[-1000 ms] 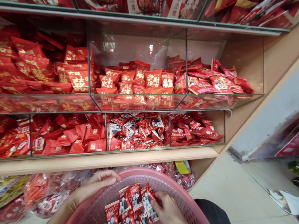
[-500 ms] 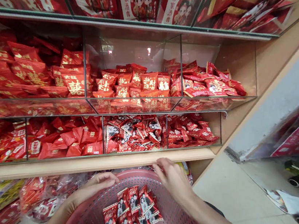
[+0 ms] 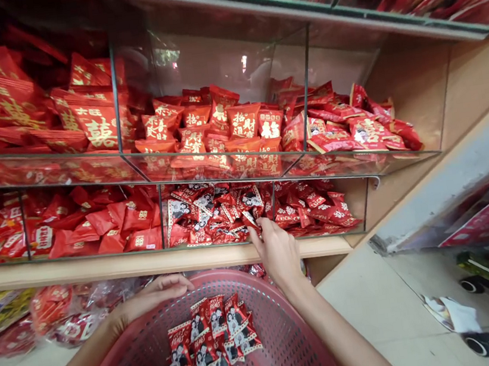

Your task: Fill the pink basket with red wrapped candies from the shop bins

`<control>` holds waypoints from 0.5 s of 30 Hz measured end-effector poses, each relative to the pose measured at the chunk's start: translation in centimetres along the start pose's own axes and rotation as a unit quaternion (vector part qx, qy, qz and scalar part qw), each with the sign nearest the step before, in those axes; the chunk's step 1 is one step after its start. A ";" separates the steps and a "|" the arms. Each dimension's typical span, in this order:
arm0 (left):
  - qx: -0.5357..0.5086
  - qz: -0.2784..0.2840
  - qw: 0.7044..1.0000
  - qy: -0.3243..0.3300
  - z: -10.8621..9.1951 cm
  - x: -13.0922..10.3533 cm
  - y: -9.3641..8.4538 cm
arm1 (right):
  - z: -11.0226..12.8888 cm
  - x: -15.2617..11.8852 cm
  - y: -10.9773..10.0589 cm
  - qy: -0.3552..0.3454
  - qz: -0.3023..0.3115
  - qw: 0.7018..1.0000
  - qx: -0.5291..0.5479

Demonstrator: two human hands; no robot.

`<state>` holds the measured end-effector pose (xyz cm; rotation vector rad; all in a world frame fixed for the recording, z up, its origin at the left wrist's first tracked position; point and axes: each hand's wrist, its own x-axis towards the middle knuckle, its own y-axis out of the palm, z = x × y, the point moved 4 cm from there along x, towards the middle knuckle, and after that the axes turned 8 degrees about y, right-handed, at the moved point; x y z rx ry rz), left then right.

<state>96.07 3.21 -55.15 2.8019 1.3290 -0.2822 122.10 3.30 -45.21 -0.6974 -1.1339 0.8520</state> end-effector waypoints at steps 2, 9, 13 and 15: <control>-0.003 0.004 1.000 -0.002 0.3 0.3 -0.2 | -0.1 0.0 0.3 -0.002 -0.007 1.000 -0.003; 0.018 0.012 1.000 -0.005 1.0 1.1 -0.8 | -0.4 0.1 0.7 -0.001 -0.019 1.000 0.010; 0.016 0.013 1.000 -0.006 1.1 1.1 -1.0 | -0.6 0.2 0.8 -0.011 -0.019 0.999 0.038; 0.022 0.017 1.000 -0.009 1.0 1.1 -1.1 | -0.8 0.1 0.9 -0.012 -0.028 0.997 0.067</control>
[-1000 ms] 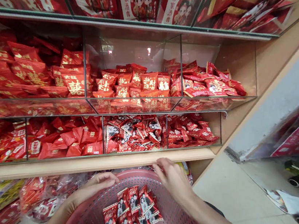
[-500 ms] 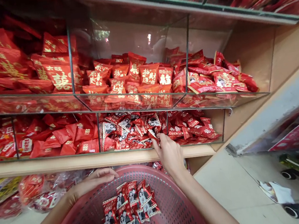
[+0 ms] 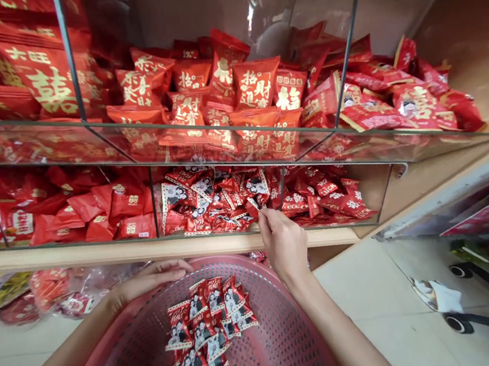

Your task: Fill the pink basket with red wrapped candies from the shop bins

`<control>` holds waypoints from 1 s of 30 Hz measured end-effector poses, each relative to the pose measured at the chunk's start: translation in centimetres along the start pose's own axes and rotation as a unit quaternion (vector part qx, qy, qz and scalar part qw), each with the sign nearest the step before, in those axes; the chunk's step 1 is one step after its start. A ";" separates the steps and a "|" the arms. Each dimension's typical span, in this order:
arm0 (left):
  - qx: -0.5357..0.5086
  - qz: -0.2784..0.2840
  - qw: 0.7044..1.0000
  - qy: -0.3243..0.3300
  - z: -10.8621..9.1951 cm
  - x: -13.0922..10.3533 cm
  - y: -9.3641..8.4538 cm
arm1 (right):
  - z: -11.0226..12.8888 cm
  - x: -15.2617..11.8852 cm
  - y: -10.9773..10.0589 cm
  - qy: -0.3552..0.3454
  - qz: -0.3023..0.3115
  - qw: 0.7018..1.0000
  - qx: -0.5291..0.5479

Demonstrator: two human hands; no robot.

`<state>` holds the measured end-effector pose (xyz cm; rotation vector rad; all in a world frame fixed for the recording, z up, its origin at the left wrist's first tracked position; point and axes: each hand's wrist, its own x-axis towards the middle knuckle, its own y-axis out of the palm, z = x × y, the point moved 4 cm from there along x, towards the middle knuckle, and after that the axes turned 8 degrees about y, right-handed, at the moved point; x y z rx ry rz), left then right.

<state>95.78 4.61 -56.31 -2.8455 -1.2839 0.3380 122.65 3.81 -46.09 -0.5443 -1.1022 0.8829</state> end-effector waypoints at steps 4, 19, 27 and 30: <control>-0.002 -0.002 1.000 -0.009 -0.4 0.0 0.0 | -0.2 -0.3 0.0 0.002 -0.025 0.998 0.062; 0.004 -0.009 1.000 -0.017 -0.1 0.0 -0.2 | 0.0 -2.8 -2.1 0.040 -0.110 0.970 0.214; 0.010 -0.002 1.000 -0.024 0.1 0.2 -0.2 | 0.6 -6.2 0.2 -0.005 -0.036 0.942 0.334; 0.008 0.001 0.999 -0.036 -0.1 0.1 0.0 | 1.5 -7.9 1.4 -0.078 0.008 0.948 0.309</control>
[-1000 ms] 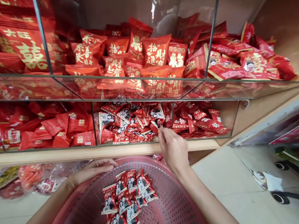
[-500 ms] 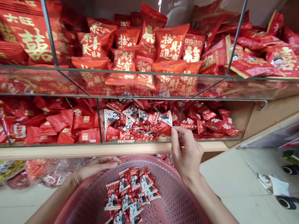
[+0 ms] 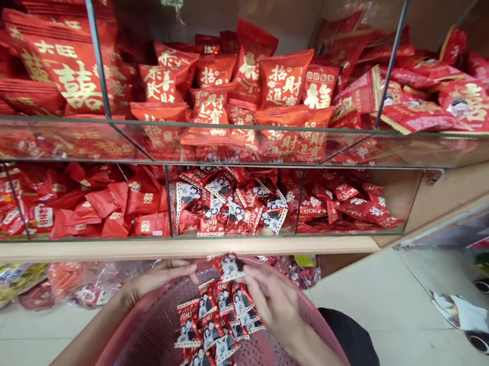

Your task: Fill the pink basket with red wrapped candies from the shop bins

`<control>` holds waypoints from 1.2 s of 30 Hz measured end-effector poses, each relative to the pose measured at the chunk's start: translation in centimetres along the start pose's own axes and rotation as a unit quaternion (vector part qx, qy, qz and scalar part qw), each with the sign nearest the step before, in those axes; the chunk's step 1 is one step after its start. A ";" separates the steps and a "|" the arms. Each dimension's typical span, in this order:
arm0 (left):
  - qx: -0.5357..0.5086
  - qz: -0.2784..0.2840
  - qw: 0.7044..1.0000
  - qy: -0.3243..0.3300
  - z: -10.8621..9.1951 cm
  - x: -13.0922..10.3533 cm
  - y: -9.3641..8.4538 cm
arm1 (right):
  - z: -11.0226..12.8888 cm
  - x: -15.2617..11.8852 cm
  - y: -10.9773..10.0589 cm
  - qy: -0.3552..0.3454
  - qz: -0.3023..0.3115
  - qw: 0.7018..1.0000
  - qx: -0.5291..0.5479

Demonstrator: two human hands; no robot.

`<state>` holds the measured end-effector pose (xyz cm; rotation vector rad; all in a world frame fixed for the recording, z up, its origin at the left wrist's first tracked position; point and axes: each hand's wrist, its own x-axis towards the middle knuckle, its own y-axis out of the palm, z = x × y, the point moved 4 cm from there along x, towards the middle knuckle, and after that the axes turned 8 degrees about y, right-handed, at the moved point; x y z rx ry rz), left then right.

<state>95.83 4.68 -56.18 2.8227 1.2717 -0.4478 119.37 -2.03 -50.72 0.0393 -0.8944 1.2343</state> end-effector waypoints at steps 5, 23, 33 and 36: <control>0.052 -0.034 0.998 0.001 -0.7 -0.3 -0.2 | 0.4 -2.2 2.7 -0.079 0.131 0.988 -0.026; -0.041 -0.004 0.999 0.010 1.5 0.3 -0.4 | -0.1 -4.5 7.3 0.313 0.308 0.870 0.223; -0.023 -0.002 0.999 0.022 1.5 0.8 -0.2 | -1.5 -7.3 9.8 0.447 0.408 0.736 0.305; -0.014 -0.006 1.000 0.015 1.6 0.8 -0.2 | -1.1 -7.9 10.0 0.451 0.439 0.715 0.303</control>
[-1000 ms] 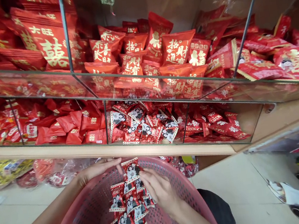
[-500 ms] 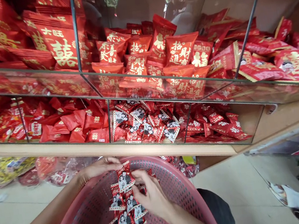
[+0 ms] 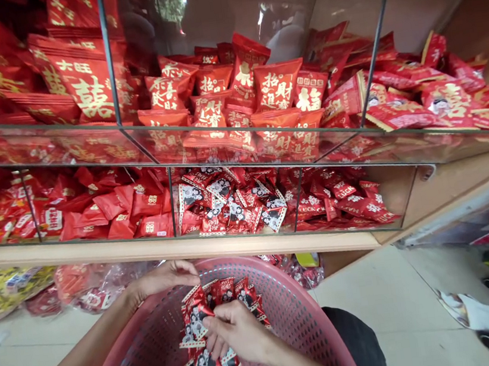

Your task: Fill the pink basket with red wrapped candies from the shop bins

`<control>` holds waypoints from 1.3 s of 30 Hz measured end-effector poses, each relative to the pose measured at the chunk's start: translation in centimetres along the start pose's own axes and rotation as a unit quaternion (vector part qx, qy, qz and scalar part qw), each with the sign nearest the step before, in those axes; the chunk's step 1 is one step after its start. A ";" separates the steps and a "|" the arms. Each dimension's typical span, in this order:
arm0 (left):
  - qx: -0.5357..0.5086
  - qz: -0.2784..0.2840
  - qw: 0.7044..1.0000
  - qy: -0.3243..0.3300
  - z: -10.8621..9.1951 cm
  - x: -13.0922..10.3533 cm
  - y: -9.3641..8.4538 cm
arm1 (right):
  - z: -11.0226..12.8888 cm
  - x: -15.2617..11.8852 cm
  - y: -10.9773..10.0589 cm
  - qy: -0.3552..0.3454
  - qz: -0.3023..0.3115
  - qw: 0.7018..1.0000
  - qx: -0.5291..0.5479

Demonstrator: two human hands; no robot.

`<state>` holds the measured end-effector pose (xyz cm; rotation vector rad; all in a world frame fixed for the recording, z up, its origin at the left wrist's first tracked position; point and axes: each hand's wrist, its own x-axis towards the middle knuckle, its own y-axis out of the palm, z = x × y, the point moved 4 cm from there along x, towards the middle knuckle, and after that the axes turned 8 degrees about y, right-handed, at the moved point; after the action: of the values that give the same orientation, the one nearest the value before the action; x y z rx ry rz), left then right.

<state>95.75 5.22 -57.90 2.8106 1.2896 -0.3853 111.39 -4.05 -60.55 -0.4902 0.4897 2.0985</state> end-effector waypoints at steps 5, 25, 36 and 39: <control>-0.004 0.032 0.999 0.003 -0.1 0.0 0.1 | -0.3 -0.1 0.5 -0.006 0.014 1.000 -0.009; -0.020 0.032 0.999 0.002 0.2 0.1 -0.1 | 0.2 0.1 0.8 -0.019 -0.011 0.999 -0.037; -0.002 0.026 1.000 0.009 0.4 0.3 -0.2 | 0.2 -0.3 2.4 0.037 -0.012 0.996 0.083; 0.006 0.014 1.000 0.005 0.3 0.3 -0.1 | 0.2 -0.3 2.4 0.039 -0.011 0.995 0.088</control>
<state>95.75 5.46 -58.26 2.8406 1.2519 -0.3802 109.53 -5.41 -59.88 -0.4747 0.7044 1.9989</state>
